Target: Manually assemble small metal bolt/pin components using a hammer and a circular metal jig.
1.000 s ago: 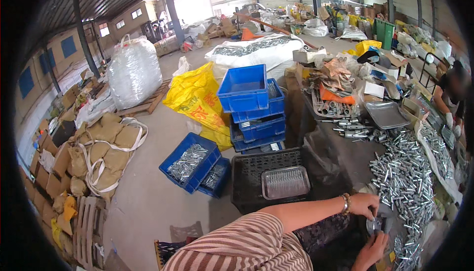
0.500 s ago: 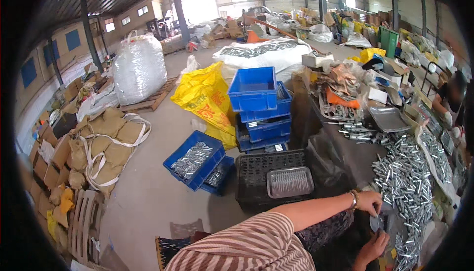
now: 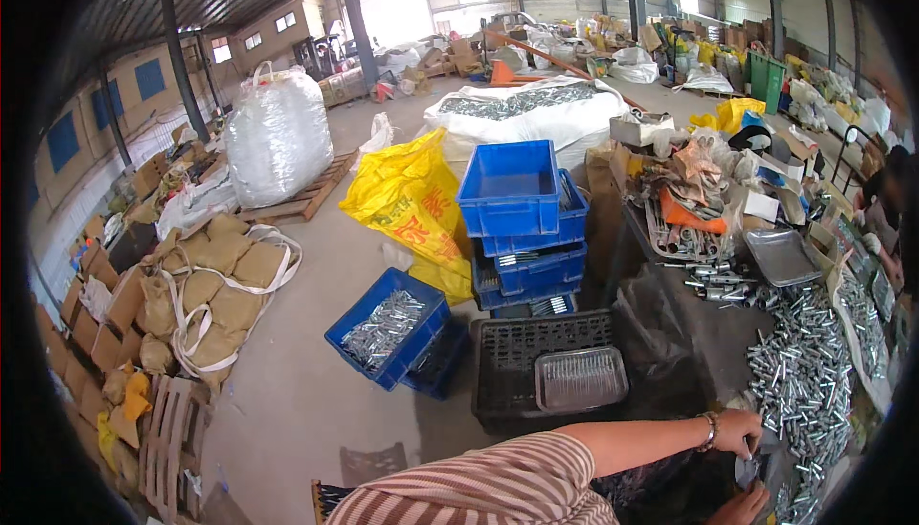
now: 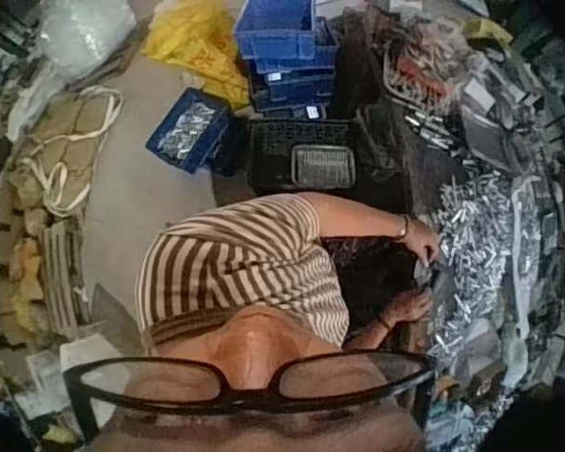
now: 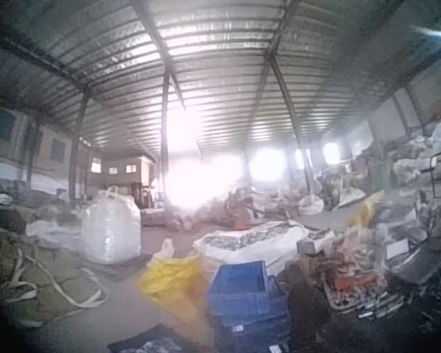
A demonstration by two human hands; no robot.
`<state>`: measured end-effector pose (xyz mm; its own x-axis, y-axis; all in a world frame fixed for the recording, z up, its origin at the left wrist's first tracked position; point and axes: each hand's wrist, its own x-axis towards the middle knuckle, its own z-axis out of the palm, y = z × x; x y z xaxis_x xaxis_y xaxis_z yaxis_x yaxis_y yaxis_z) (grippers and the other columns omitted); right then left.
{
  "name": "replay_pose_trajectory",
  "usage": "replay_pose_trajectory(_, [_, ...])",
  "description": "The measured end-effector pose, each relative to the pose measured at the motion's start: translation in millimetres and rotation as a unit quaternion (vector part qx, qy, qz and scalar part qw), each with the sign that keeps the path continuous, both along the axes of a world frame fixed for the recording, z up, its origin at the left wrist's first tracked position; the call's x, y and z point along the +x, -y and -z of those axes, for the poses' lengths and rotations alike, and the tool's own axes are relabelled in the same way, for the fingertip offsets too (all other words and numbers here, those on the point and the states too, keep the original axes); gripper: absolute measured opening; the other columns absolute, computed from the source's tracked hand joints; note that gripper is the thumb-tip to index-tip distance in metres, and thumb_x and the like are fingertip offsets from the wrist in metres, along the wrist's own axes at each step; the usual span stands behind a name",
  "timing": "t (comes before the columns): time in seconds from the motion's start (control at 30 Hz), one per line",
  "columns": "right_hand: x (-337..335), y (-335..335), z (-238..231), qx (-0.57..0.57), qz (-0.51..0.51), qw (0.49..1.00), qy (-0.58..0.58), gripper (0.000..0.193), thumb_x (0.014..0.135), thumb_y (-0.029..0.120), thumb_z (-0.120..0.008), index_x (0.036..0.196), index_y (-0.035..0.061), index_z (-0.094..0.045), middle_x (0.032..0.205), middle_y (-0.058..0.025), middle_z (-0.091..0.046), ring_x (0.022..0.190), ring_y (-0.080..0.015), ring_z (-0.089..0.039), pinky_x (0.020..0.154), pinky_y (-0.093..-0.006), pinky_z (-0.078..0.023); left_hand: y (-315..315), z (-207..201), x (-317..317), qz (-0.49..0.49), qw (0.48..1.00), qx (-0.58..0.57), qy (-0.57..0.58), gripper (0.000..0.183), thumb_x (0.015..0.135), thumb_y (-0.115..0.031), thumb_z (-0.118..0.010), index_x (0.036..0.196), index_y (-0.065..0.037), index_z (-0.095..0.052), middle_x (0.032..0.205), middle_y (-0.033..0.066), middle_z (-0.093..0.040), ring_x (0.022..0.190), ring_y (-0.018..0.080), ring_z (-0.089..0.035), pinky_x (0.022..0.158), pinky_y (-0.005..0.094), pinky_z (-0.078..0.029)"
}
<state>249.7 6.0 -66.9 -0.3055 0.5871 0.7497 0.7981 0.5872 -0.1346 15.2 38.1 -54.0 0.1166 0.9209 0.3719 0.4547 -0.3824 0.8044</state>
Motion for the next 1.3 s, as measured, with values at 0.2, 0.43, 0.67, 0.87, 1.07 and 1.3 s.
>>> replay_pose_trajectory(0.2, [-3, 4, -14, 0.011, -0.006, 1.000, 0.028, 0.029, 0.109, 0.029, -0.054, 0.112, 0.0042, -0.069, 0.108, -0.0216, -0.067, 0.085, -0.0403, -0.067, 0.068, -0.0480, -0.056, -8, 10, 3, -0.010, 1.000, 0.002, 0.013, 0.022, 0.060, -0.024, -0.091, 0.074, -0.016, -0.075, 0.087, 0.0058, -0.064, 0.091, 0.0287, -0.066, 0.076, 0.0435, -0.052])
replay_pose_trajectory(0.43, [1, 14, -32, -0.081, 0.003, 0.995, 0.065, 0.031, 0.105, 0.031, -0.062, 0.116, 0.0030, -0.070, 0.111, -0.0244, -0.066, 0.088, -0.0417, -0.067, 0.071, -0.0479, -0.055, 4, 11, 6, 0.024, 1.000, -0.004, 0.000, 0.020, 0.065, -0.020, -0.084, 0.077, -0.014, -0.070, 0.090, 0.0061, -0.058, 0.091, 0.0298, -0.060, 0.077, 0.0436, -0.047])
replay_pose_trajectory(0.67, [23, 29, -68, -0.237, -0.016, 0.970, 0.056, 0.031, 0.102, 0.030, -0.066, 0.119, 0.0054, -0.072, 0.116, -0.0258, -0.067, 0.097, -0.0448, -0.067, 0.080, -0.0509, -0.055, 25, -5, 18, 0.074, 0.997, 0.015, 0.031, 0.016, 0.075, -0.016, -0.078, 0.084, -0.008, -0.068, 0.094, 0.0076, -0.060, 0.094, 0.0284, -0.061, 0.082, 0.0425, -0.048])
replay_pose_trajectory(0.87, [-27, 9, -86, -0.230, -0.063, 0.971, -0.021, 0.010, 0.082, 0.007, -0.072, 0.089, 0.0083, -0.065, 0.087, -0.0132, -0.060, 0.082, -0.0381, -0.063, 0.069, -0.0487, -0.051, 39, -43, -31, 0.032, 0.997, -0.041, -0.057, 0.015, 0.088, -0.019, -0.072, 0.097, -0.007, -0.074, 0.099, 0.0102, -0.063, 0.098, 0.0291, -0.062, 0.087, 0.0394, -0.051])
replay_pose_trajectory(1.07, [-13, 8, -86, -0.209, -0.033, 0.977, -0.026, 0.013, 0.079, 0.005, -0.074, 0.089, 0.0095, -0.067, 0.088, -0.0082, -0.059, 0.086, -0.0307, -0.065, 0.071, -0.0436, -0.054, 35, -56, -20, 0.039, 0.996, -0.067, -0.039, 0.018, 0.085, -0.009, -0.079, 0.102, -0.005, -0.077, 0.101, 0.0064, -0.062, 0.095, 0.0198, -0.064, 0.083, 0.0316, -0.052])
replay_pose_trajectory(1.3, [-5, 8, -85, -0.182, -0.072, 0.981, 0.000, 0.013, 0.078, 0.008, -0.075, 0.089, 0.0098, -0.068, 0.090, -0.0057, -0.058, 0.086, -0.0273, -0.063, 0.075, -0.0408, -0.052, 40, -56, -10, 0.030, 0.997, -0.065, -0.027, 0.019, 0.084, -0.008, -0.080, 0.103, -0.005, -0.079, 0.098, 0.0061, -0.062, 0.092, 0.0195, -0.063, 0.081, 0.0309, -0.051])
